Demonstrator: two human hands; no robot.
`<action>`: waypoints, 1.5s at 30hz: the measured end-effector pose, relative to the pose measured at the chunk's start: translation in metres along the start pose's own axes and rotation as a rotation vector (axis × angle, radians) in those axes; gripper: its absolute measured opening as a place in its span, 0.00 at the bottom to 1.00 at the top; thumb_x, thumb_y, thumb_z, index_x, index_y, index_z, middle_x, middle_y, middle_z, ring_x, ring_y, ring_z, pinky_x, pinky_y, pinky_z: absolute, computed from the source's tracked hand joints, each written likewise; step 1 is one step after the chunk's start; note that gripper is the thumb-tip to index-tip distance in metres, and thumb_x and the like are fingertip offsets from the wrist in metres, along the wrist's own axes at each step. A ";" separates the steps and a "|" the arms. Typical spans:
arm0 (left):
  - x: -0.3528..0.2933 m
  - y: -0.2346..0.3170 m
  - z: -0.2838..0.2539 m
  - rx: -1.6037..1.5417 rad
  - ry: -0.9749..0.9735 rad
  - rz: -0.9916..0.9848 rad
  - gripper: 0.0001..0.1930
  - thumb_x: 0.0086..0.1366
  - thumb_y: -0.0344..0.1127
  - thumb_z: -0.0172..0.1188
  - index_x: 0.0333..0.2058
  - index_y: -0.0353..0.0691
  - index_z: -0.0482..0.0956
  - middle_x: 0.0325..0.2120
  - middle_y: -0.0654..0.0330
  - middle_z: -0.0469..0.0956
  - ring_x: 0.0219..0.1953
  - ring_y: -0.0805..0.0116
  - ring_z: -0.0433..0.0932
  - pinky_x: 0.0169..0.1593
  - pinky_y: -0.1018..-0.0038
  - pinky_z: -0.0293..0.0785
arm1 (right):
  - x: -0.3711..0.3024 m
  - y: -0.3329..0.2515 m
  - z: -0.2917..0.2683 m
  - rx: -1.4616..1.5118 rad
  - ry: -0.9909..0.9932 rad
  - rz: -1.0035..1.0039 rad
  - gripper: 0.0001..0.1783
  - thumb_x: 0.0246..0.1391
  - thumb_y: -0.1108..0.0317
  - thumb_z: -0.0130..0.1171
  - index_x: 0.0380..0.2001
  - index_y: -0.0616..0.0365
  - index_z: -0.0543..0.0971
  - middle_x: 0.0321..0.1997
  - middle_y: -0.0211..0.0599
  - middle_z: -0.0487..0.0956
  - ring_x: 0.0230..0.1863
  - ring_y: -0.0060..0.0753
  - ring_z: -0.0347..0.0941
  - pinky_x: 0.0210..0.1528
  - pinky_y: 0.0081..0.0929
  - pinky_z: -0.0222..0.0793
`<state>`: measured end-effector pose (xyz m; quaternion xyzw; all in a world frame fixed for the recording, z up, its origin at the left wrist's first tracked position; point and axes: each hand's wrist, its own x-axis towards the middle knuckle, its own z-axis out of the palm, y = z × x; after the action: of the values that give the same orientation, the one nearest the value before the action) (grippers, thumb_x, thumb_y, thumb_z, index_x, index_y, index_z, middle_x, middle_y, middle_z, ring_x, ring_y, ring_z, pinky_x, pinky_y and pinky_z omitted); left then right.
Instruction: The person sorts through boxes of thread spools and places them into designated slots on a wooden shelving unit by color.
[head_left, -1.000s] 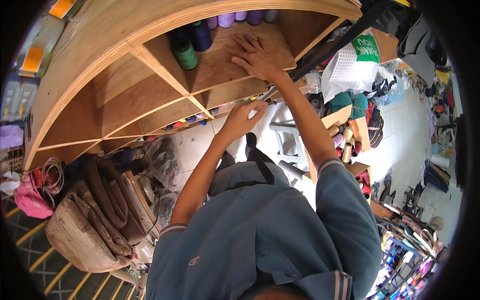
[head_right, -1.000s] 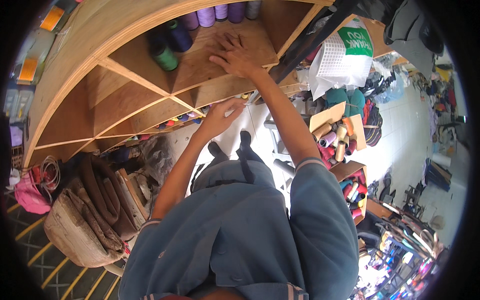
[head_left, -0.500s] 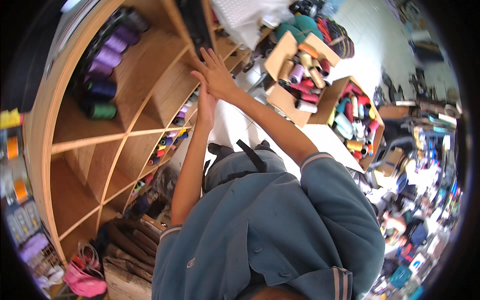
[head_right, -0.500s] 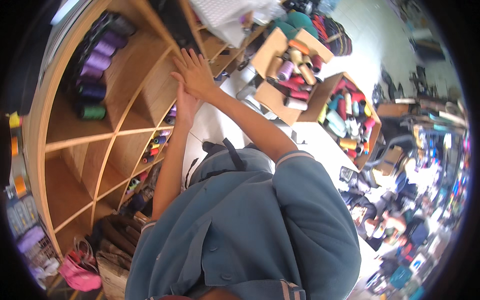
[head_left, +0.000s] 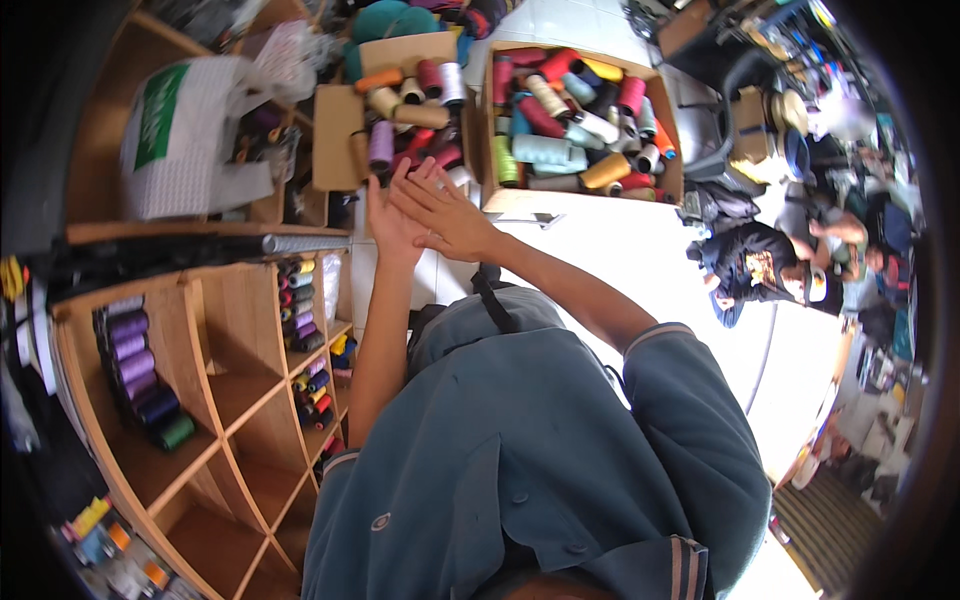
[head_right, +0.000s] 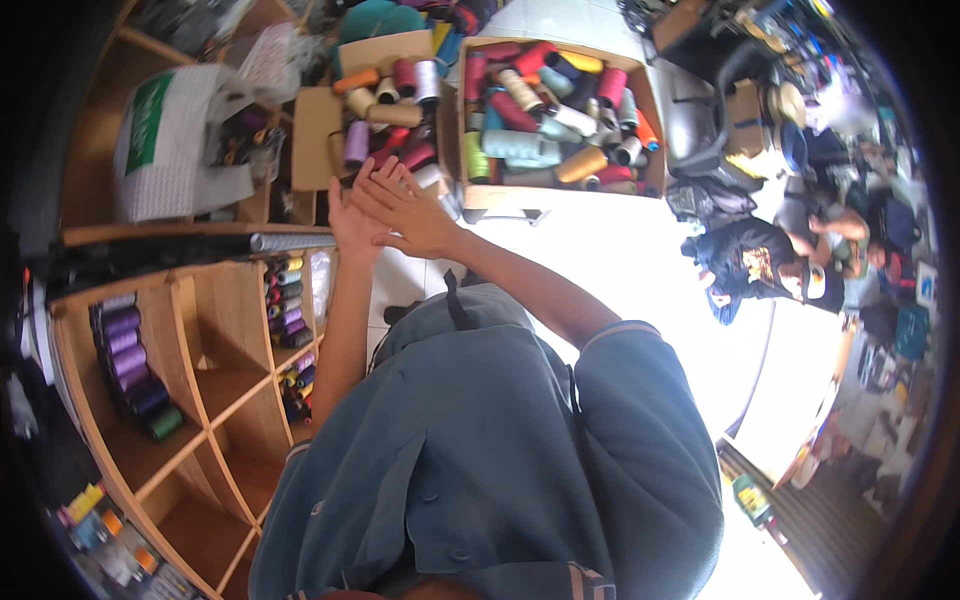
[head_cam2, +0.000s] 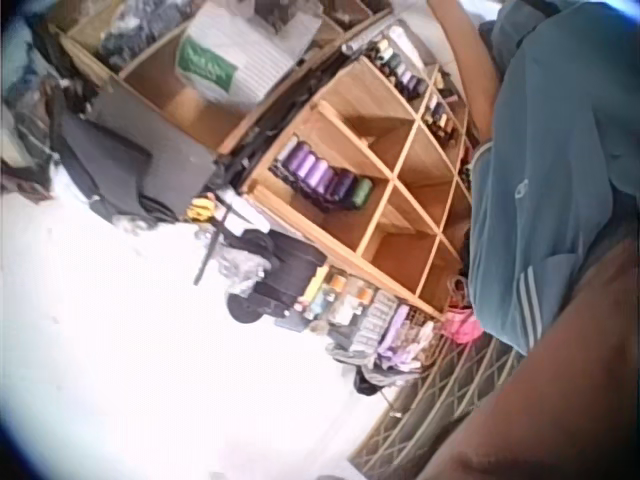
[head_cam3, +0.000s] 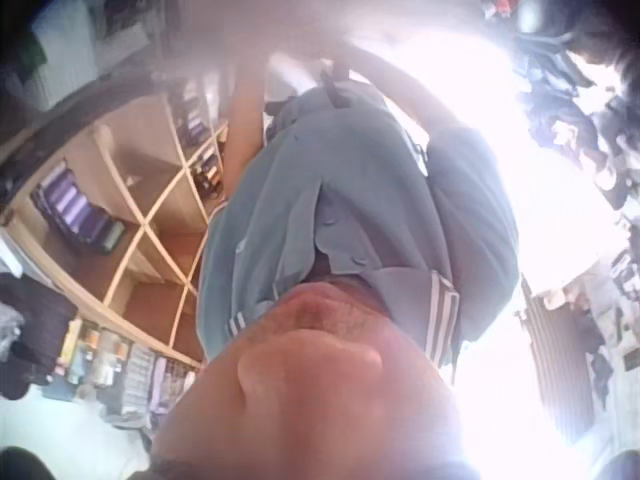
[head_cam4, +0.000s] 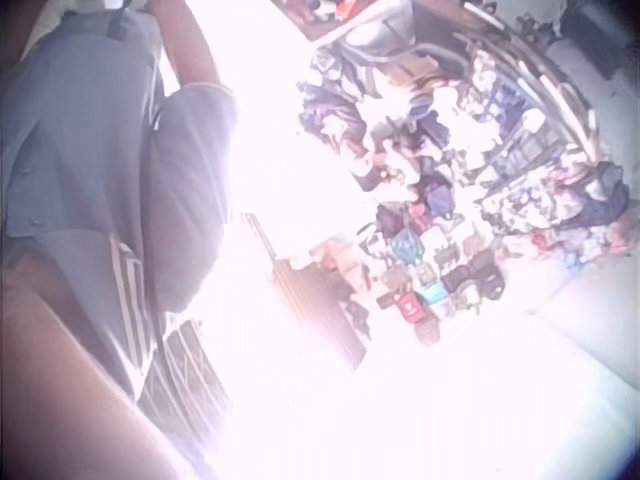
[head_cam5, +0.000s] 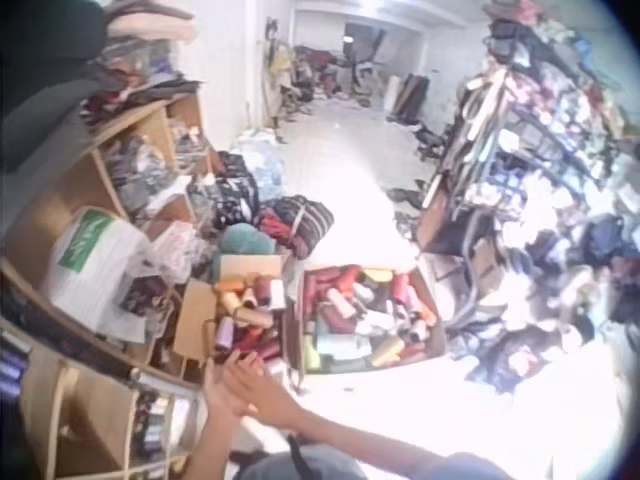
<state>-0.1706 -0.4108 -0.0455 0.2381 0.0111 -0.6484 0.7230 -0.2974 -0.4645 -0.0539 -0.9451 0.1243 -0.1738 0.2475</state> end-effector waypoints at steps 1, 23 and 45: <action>0.011 -0.020 0.008 0.073 -0.004 -0.021 0.33 0.68 0.60 0.37 0.63 0.43 0.57 0.64 0.51 0.57 0.65 0.54 0.56 0.67 0.59 0.49 | -0.013 0.014 -0.007 -0.034 0.036 0.095 0.37 0.60 0.50 0.43 0.68 0.54 0.52 0.72 0.45 0.48 0.73 0.50 0.38 0.71 0.51 0.30; 0.197 -0.141 0.026 1.758 -0.357 0.575 0.29 0.61 0.39 0.58 0.59 0.37 0.62 0.61 0.43 0.57 0.64 0.46 0.55 0.65 0.60 0.51 | -0.105 0.082 -0.086 1.336 0.416 0.931 0.37 0.64 0.40 0.34 0.58 0.65 0.67 0.57 0.47 0.71 0.59 0.37 0.67 0.62 0.33 0.58; 0.186 -0.143 0.018 1.724 -0.090 0.262 0.22 0.47 0.36 0.71 0.41 0.37 0.75 0.36 0.53 0.77 0.42 0.59 0.77 0.48 0.67 0.72 | -0.070 0.360 -0.146 -0.230 0.234 0.757 0.35 0.42 0.65 0.64 0.56 0.53 0.65 0.55 0.44 0.69 0.53 0.58 0.66 0.54 0.48 0.66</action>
<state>-0.2811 -0.5969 -0.1369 0.6756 -0.5395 -0.3514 0.3593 -0.4713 -0.8090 -0.1373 -0.8280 0.5089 -0.1620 0.1709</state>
